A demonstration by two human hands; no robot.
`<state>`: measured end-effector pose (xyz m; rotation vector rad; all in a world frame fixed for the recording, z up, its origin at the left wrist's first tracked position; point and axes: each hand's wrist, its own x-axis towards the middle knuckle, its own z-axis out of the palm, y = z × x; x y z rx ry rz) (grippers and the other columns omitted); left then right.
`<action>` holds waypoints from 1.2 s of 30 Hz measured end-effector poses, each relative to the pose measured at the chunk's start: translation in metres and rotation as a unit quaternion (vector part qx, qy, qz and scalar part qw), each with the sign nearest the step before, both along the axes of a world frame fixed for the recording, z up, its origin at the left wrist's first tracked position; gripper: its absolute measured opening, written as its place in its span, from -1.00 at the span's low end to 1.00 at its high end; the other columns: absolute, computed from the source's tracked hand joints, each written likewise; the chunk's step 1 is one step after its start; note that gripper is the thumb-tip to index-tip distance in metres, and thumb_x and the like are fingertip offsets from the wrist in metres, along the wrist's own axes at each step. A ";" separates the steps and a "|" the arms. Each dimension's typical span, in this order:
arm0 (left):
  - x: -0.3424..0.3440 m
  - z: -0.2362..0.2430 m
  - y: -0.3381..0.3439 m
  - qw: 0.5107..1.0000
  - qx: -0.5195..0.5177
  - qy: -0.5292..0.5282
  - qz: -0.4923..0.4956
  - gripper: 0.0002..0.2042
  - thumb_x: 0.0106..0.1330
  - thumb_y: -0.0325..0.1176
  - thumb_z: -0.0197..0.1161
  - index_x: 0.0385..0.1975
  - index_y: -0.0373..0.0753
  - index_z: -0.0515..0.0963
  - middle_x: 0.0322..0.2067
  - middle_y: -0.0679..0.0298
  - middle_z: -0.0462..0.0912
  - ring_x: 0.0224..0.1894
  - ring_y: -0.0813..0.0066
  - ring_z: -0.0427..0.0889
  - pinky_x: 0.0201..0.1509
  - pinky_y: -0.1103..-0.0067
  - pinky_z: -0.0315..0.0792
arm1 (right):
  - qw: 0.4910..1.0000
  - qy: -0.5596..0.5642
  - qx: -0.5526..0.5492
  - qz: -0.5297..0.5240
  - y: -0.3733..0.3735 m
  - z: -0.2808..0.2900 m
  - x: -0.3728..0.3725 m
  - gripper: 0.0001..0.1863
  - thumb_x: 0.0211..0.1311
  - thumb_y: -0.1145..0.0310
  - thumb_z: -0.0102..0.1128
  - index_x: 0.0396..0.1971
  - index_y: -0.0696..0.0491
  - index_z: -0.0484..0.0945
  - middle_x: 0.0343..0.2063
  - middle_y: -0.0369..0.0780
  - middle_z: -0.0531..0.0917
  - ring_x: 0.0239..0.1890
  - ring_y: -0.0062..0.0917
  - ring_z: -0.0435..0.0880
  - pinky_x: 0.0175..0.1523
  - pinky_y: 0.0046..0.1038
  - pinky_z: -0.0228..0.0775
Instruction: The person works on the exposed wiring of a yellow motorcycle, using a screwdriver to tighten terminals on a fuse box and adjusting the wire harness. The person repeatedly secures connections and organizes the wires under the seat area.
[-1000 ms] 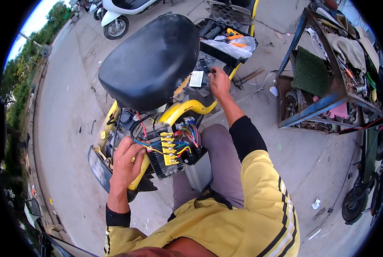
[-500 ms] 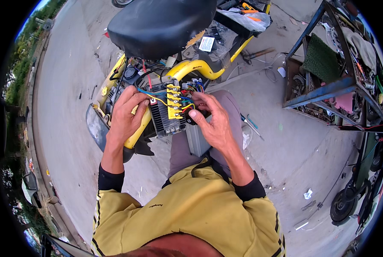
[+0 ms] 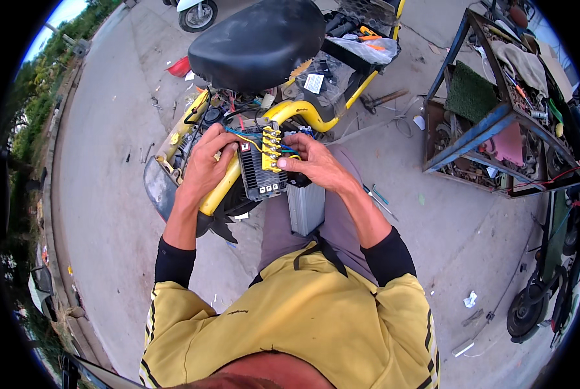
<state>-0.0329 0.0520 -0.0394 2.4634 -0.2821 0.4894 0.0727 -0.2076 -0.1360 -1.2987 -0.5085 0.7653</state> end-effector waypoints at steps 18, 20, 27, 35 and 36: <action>0.008 0.005 0.011 1.000 0.018 -0.002 -0.016 -0.82 0.42 -0.59 0.32 -0.03 -0.32 0.71 -0.12 0.11 0.55 0.06 0.09 0.57 0.17 0.29 0.48 | 0.996 0.006 -0.021 -0.087 0.012 0.053 -0.036 -0.11 0.23 0.44 0.66 0.51 0.29 0.38 0.12 -0.09 0.76 0.12 -0.49 0.77 0.23 -0.41 0.64; 0.009 0.007 0.014 1.000 0.025 0.013 -0.011 -0.80 0.43 -0.58 0.32 -0.01 -0.32 0.71 -0.08 0.12 0.56 0.08 0.08 0.56 0.20 0.28 0.48 | 0.994 0.027 0.001 -0.106 0.016 0.056 -0.036 -0.14 0.23 0.49 0.65 0.49 0.29 0.40 0.13 -0.10 0.76 0.11 -0.49 0.78 0.24 -0.41 0.66; 0.029 0.024 0.028 0.994 0.089 -0.004 -0.067 -0.66 0.37 -0.61 0.32 0.12 -0.24 0.75 0.06 0.18 0.68 0.13 0.11 0.59 0.28 0.29 0.51 | 0.987 0.013 0.013 -0.157 0.028 0.076 -0.030 -0.17 0.22 0.53 0.64 0.46 0.31 0.42 0.11 -0.07 0.77 0.10 -0.48 0.81 0.22 -0.44 0.68; 0.050 0.039 0.032 0.970 0.189 0.076 -0.134 -0.80 0.49 -0.43 0.32 0.03 -0.17 0.75 -0.03 0.23 0.76 0.13 0.13 0.65 0.29 0.24 0.52 | 0.982 -0.010 0.005 -0.187 0.032 0.069 -0.029 -0.15 0.20 0.52 0.65 0.47 0.33 0.41 0.13 -0.06 0.75 0.10 -0.47 0.80 0.22 -0.45 0.67; 0.055 0.042 0.035 0.967 0.189 0.095 -0.140 -0.81 0.50 -0.42 0.32 0.03 -0.18 0.74 -0.04 0.23 0.76 0.12 0.13 0.65 0.28 0.24 0.53 | 0.981 -0.004 0.014 -0.193 0.032 0.070 -0.030 -0.15 0.20 0.52 0.65 0.47 0.33 0.41 0.13 -0.06 0.75 0.10 -0.48 0.80 0.22 -0.44 0.67</action>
